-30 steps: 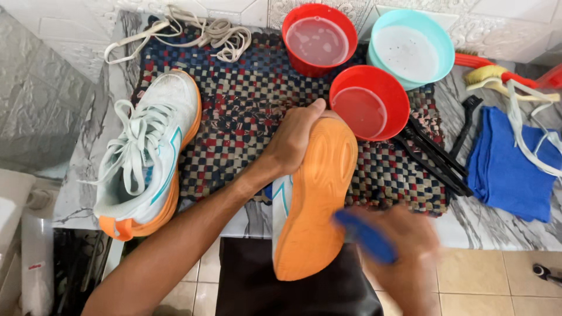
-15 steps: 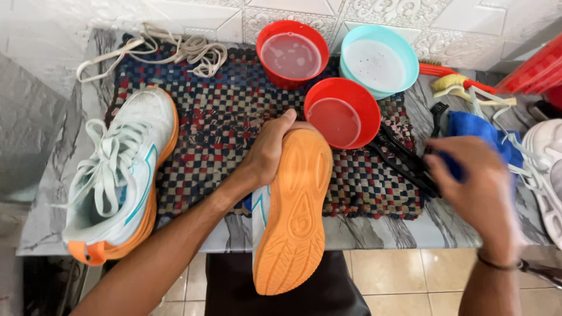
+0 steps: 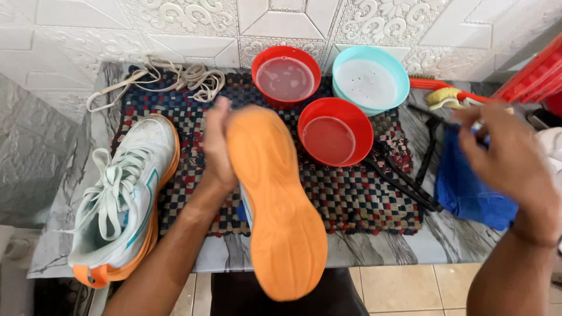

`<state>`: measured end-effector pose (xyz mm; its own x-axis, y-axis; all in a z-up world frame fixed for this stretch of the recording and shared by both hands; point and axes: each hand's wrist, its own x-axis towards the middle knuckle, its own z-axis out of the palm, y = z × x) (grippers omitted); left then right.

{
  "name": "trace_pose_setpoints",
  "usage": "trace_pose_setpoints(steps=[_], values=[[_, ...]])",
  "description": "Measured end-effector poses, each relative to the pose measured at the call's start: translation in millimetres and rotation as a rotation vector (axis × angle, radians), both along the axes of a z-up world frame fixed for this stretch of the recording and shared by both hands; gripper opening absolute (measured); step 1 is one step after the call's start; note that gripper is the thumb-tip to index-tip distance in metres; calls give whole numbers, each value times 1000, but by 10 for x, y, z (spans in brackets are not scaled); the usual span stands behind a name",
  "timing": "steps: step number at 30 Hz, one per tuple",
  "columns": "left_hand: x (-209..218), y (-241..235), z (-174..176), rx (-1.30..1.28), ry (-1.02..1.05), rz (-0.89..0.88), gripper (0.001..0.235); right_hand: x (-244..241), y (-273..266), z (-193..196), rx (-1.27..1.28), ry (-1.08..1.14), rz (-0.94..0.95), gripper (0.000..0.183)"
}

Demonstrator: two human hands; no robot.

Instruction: The person scrubs the sole of a white and orange sneaker with a brush dipped in soapy water, then wipes it with a blue cloth. They repeat this process multiple times, focusing on the bottom of the shoe.

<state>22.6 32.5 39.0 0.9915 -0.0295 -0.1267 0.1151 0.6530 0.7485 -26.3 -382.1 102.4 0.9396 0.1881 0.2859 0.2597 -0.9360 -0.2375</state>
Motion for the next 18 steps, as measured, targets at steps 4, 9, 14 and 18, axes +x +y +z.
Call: trace_pose_setpoints(steps=[4,9,14,18], values=[[124,146,1,-59,14,245,58,580,432,517,-91,128,-50,27],[183,191,-18,-74,-23,371,58,1269,663,570,-205,276,-153,20],[153,135,-118,100,-110,203,66,1363,857,535,-49,524,-75,13],[206,113,-137,32,-7,322,61,1410,652,549,-152,335,-70,12]])
